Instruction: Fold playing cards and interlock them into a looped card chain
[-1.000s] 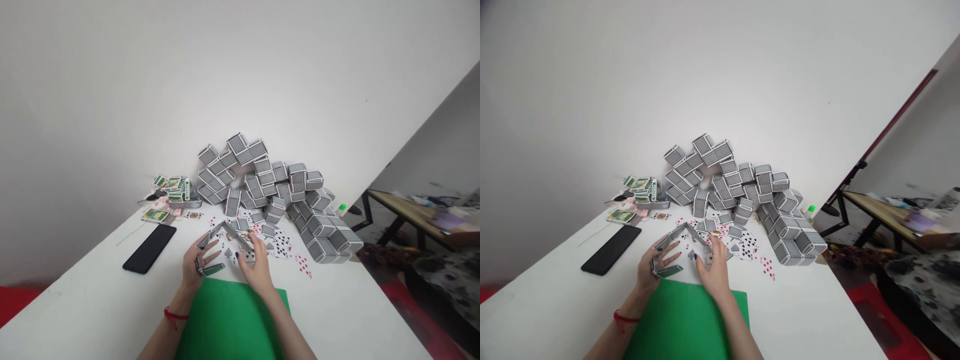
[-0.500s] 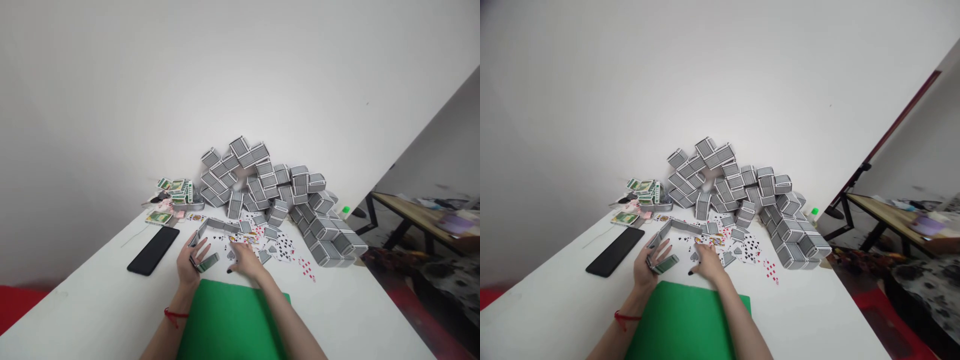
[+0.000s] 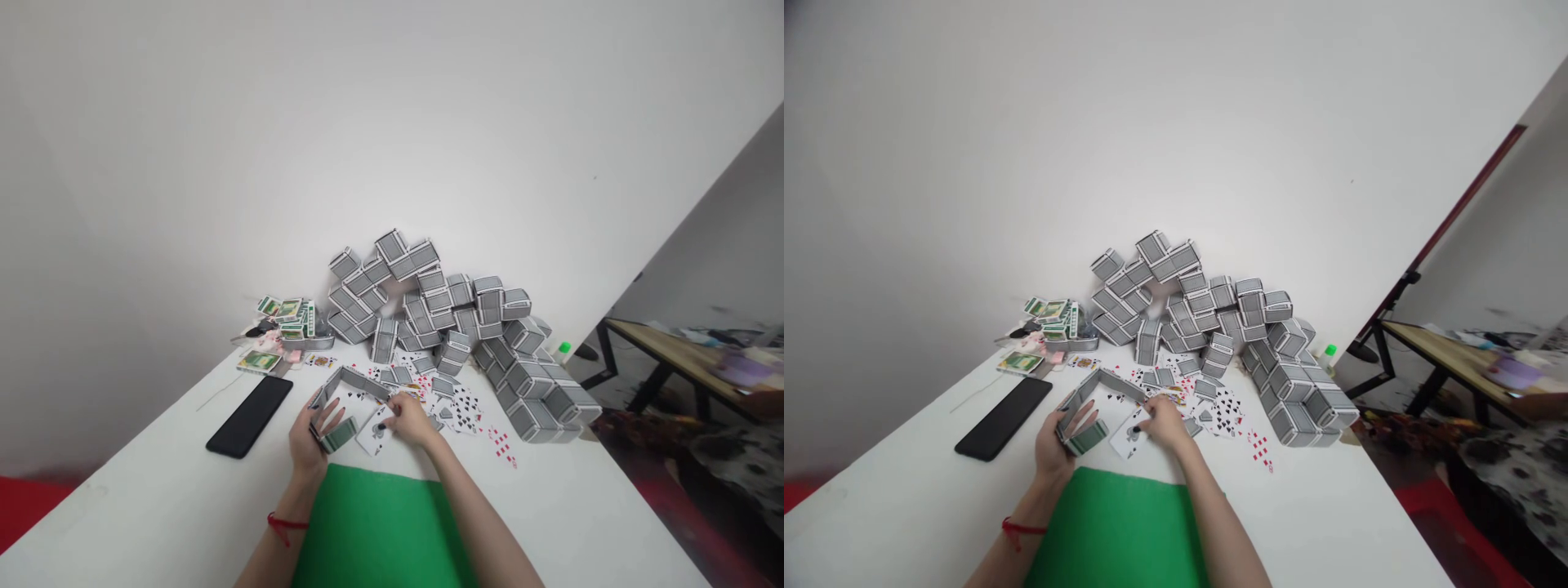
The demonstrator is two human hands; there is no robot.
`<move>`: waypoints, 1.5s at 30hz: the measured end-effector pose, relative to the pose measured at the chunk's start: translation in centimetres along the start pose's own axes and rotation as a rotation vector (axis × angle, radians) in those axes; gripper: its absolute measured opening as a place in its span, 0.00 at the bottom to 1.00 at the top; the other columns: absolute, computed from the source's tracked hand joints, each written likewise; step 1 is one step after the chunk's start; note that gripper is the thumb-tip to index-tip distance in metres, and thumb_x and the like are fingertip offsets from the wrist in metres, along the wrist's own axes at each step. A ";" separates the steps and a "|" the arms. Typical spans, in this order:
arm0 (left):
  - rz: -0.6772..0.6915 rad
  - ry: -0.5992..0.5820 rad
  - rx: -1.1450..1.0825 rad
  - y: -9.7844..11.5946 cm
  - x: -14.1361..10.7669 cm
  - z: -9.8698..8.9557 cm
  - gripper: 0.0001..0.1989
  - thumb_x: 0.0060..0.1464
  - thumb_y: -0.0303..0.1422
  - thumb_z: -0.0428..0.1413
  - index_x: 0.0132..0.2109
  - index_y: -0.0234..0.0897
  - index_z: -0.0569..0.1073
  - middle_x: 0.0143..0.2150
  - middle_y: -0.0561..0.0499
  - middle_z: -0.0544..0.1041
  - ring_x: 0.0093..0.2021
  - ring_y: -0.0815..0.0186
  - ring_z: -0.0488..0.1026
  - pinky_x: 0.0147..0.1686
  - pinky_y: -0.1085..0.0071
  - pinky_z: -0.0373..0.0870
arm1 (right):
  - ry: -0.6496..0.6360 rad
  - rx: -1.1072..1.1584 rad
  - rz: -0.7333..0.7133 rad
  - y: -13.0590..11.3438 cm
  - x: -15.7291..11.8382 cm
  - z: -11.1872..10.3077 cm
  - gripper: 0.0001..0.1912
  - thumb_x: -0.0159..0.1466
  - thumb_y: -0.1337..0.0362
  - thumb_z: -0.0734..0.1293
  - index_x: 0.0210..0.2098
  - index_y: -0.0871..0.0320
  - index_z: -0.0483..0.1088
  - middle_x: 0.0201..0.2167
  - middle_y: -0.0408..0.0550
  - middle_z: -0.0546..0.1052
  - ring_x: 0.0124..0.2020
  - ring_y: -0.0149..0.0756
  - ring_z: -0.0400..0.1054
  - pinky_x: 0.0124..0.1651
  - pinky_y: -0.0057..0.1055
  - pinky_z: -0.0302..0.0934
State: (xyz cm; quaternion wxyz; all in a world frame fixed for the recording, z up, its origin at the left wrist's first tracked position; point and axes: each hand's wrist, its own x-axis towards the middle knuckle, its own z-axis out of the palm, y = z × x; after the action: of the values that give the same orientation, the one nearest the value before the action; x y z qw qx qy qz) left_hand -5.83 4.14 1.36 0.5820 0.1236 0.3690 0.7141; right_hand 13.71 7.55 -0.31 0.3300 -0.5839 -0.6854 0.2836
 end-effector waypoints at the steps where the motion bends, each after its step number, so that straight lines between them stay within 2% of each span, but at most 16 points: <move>1: -0.001 0.011 -0.003 -0.1 0.1 0.0 0.14 0.45 0.26 0.48 0.41 0.32 0.70 0.44 0.43 0.73 0.40 0.58 0.74 0.38 0.59 0.73 | 0.006 0.023 0.006 0.2 -0.1 -0.3 0.09 0.42 0.66 0.71 0.20 0.59 0.66 0.19 0.37 0.64 0.24 0.30 0.60 0.27 0.24 0.52; 3: -0.007 0.032 -0.013 -0.2 0.2 -0.1 0.13 0.45 0.26 0.48 0.40 0.32 0.70 0.43 0.43 0.74 0.38 0.59 0.74 0.37 0.60 0.73 | 0.019 0.087 0.017 0.5 -0.4 -0.9 0.06 0.47 0.64 0.67 0.23 0.59 0.67 0.14 0.35 0.61 0.19 0.27 0.58 0.23 0.23 0.50; 6: -0.041 0.064 -0.034 -0.2 0.4 -0.2 0.13 0.46 0.26 0.47 0.40 0.31 0.70 0.38 0.43 0.76 0.35 0.59 0.75 0.36 0.60 0.73 | 0.039 0.199 0.026 0.4 -1.4 -1.9 0.10 0.53 0.58 0.63 0.29 0.59 0.67 0.10 0.33 0.60 0.13 0.26 0.55 0.18 0.23 0.50; 9: -0.103 0.059 -0.042 -0.1 0.4 -0.1 0.14 0.47 0.27 0.46 0.40 0.28 0.70 0.31 0.43 0.77 0.33 0.58 0.76 0.33 0.60 0.73 | 0.051 0.507 0.038 -0.7 -2.9 -2.5 0.17 0.52 0.51 0.64 0.30 0.60 0.69 0.07 0.34 0.62 0.09 0.26 0.54 0.16 0.24 0.51; 11: -0.132 0.039 -0.046 0.0 0.1 0.2 0.15 0.47 0.27 0.46 0.41 0.26 0.70 0.29 0.43 0.77 0.31 0.58 0.76 0.32 0.61 0.73 | 0.027 0.736 0.045 -1.6 -3.9 -2.5 0.20 0.50 0.49 0.66 0.32 0.60 0.71 0.13 0.42 0.71 0.13 0.31 0.63 0.19 0.27 0.57; 13: -0.145 0.032 -0.057 0.2 -0.1 0.5 0.15 0.46 0.26 0.46 0.41 0.25 0.70 0.28 0.43 0.78 0.31 0.58 0.76 0.31 0.63 0.74 | 0.013 0.858 0.039 -2.6 -4.7 -2.4 0.20 0.50 0.49 0.66 0.32 0.61 0.73 0.24 0.51 0.77 0.24 0.37 0.71 0.28 0.33 0.64; 15: -0.156 0.032 -0.070 0.3 -0.4 0.7 0.16 0.46 0.25 0.45 0.42 0.25 0.71 0.27 0.44 0.78 0.30 0.59 0.76 0.30 0.64 0.74 | 0.054 0.863 0.034 -3.3 -5.2 -2.2 0.17 0.50 0.52 0.68 0.30 0.60 0.74 0.33 0.54 0.77 0.34 0.41 0.71 0.36 0.36 0.64; 16: -0.166 0.029 -0.075 0.4 -0.5 0.8 0.16 0.45 0.25 0.45 0.42 0.25 0.70 0.27 0.45 0.78 0.30 0.59 0.76 0.29 0.65 0.74 | 0.085 0.848 0.035 -3.6 -5.4 -2.2 0.15 0.49 0.54 0.69 0.31 0.59 0.75 0.37 0.53 0.77 0.36 0.41 0.71 0.38 0.36 0.64; 19: -0.206 0.008 -0.066 0.5 -0.8 1.0 0.17 0.45 0.25 0.45 0.42 0.24 0.70 0.25 0.45 0.77 0.28 0.59 0.76 0.28 0.65 0.73 | 0.183 0.859 0.045 -4.0 -5.5 -2.0 0.22 0.43 0.62 0.73 0.39 0.54 0.73 0.42 0.49 0.75 0.34 0.38 0.71 0.38 0.34 0.64; 21: -0.235 -0.009 -0.059 0.6 -1.0 1.2 0.17 0.45 0.25 0.45 0.42 0.23 0.70 0.24 0.45 0.77 0.28 0.58 0.76 0.29 0.64 0.73 | 0.233 0.909 0.050 -4.2 -5.4 -1.8 0.23 0.43 0.63 0.73 0.40 0.54 0.72 0.38 0.47 0.76 0.31 0.36 0.70 0.36 0.32 0.63; 23: -0.259 -0.023 -0.063 0.6 -1.2 1.4 0.18 0.45 0.25 0.45 0.43 0.22 0.70 0.24 0.45 0.77 0.28 0.58 0.76 0.30 0.63 0.73 | 0.288 0.946 0.058 -4.1 -5.3 -1.5 0.16 0.44 0.63 0.72 0.35 0.56 0.73 0.30 0.45 0.77 0.27 0.33 0.69 0.31 0.29 0.61; 25: -0.274 -0.031 -0.067 0.5 -1.4 1.5 0.19 0.44 0.25 0.45 0.44 0.22 0.69 0.25 0.44 0.78 0.28 0.57 0.76 0.31 0.62 0.73 | 0.342 0.962 0.067 -4.0 -5.1 -1.3 0.12 0.45 0.63 0.71 0.30 0.58 0.71 0.23 0.42 0.75 0.22 0.29 0.65 0.25 0.24 0.57; 28: -0.295 -0.032 -0.053 0.5 -1.6 1.6 0.20 0.44 0.25 0.45 0.45 0.21 0.69 0.25 0.43 0.78 0.29 0.57 0.76 0.31 0.62 0.73 | 0.408 0.953 0.081 -3.9 -4.9 -1.0 0.10 0.45 0.64 0.71 0.27 0.58 0.69 0.19 0.38 0.70 0.17 0.24 0.57 0.20 0.21 0.49; 32: -0.308 -0.019 -0.039 0.4 -1.5 1.6 0.20 0.45 0.25 0.44 0.45 0.21 0.69 0.24 0.43 0.78 0.28 0.57 0.76 0.30 0.62 0.73 | 0.427 0.942 0.106 -4.3 -5.0 -0.8 0.11 0.44 0.62 0.71 0.25 0.58 0.67 0.18 0.37 0.67 0.16 0.23 0.53 0.19 0.21 0.46; 40: -0.312 -0.027 -0.027 0.1 -1.4 1.4 0.19 0.45 0.25 0.44 0.44 0.22 0.70 0.24 0.44 0.78 0.27 0.57 0.76 0.28 0.64 0.73 | 0.378 0.860 0.052 -4.1 -5.1 -0.4 0.09 0.44 0.62 0.70 0.23 0.59 0.67 0.22 0.43 0.72 0.20 0.27 0.59 0.22 0.23 0.51; 45: -0.304 -0.016 -0.036 0.2 -1.5 1.5 0.22 0.44 0.26 0.45 0.47 0.20 0.68 0.25 0.41 0.78 0.30 0.55 0.76 0.30 0.62 0.73 | 0.466 0.914 0.066 -3.4 -4.7 -1.2 0.09 0.45 0.63 0.71 0.23 0.58 0.67 0.18 0.39 0.69 0.18 0.25 0.57 0.20 0.22 0.49</move>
State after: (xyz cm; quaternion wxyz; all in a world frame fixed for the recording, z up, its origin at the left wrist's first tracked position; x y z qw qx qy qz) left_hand -4.66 3.33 2.90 0.6886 0.0615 0.3657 0.6232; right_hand 13.00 2.42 2.47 0.6864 -0.4489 -0.3808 0.4271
